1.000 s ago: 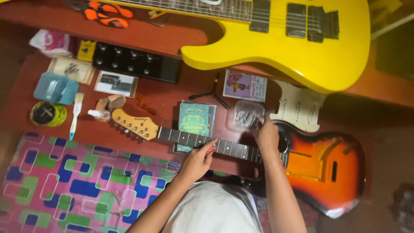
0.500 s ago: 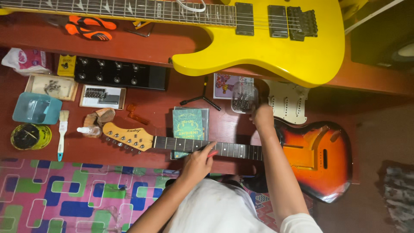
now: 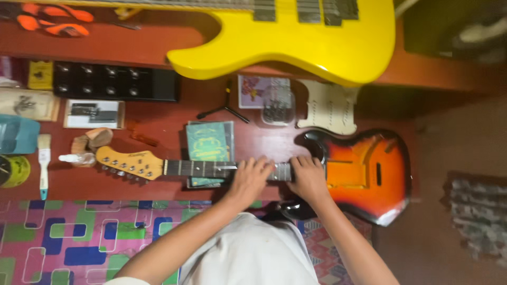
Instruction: The person attaches a guitar neck to a guitar body using a screwdriver and screws. They align the neck, insert screws, and tighten them to secure the neck to the body.
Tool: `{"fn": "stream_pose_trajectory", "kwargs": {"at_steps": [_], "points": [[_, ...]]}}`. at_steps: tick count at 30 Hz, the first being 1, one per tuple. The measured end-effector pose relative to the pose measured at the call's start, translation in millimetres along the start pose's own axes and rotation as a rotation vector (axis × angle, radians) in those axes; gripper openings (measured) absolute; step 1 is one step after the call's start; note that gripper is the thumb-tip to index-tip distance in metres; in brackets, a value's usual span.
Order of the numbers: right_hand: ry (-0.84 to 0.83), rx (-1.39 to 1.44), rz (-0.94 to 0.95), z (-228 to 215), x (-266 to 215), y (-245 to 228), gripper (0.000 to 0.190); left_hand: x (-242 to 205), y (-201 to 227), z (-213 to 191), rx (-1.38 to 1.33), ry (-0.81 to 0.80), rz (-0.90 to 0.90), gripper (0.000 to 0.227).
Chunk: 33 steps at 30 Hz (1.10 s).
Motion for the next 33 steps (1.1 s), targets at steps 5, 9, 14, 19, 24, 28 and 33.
{"fn": "stream_pose_trajectory", "kwargs": {"at_steps": [5, 9, 14, 19, 24, 28, 33], "points": [[-0.04, -0.017, -0.011, -2, 5, -4, 0.06, 4, -7, -8, 0.059, 0.059, 0.02, 0.06], [-0.099, 0.051, -0.024, -5, -10, 3, 0.054, -5, 6, -18, 0.089, 0.066, 0.115, 0.061], [-0.186, 0.133, -0.073, -62, -24, 11, 0.05, 5, 34, -50, 0.079, 0.182, 0.135, 0.053], [-0.391, 0.218, -0.054, -110, -20, 24, 0.05, 22, 56, -69, 0.101, 0.257, 0.179, 0.048], [-0.585, 0.281, -0.057, -149, -8, 23, 0.043, 35, 62, -73, 0.066, 0.243, 0.268, 0.032], [-0.792, 0.376, -0.066, -175, 4, 26, 0.045, 41, 63, -71, 0.151, 0.232, 0.253, 0.025], [-1.043, 0.486, -0.1, -158, 29, 43, 0.052, 43, 67, -87, 0.302, 0.312, 0.219, 0.016]]}}
Point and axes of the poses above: each hand's wrist, its own x-axis towards the middle knuckle, its own z-axis out of the palm, y = z × x, the point moved 4 cm from there along x, towards the middle knuckle, and after that the axes turned 9 degrees about x, right-handed, at the moved point
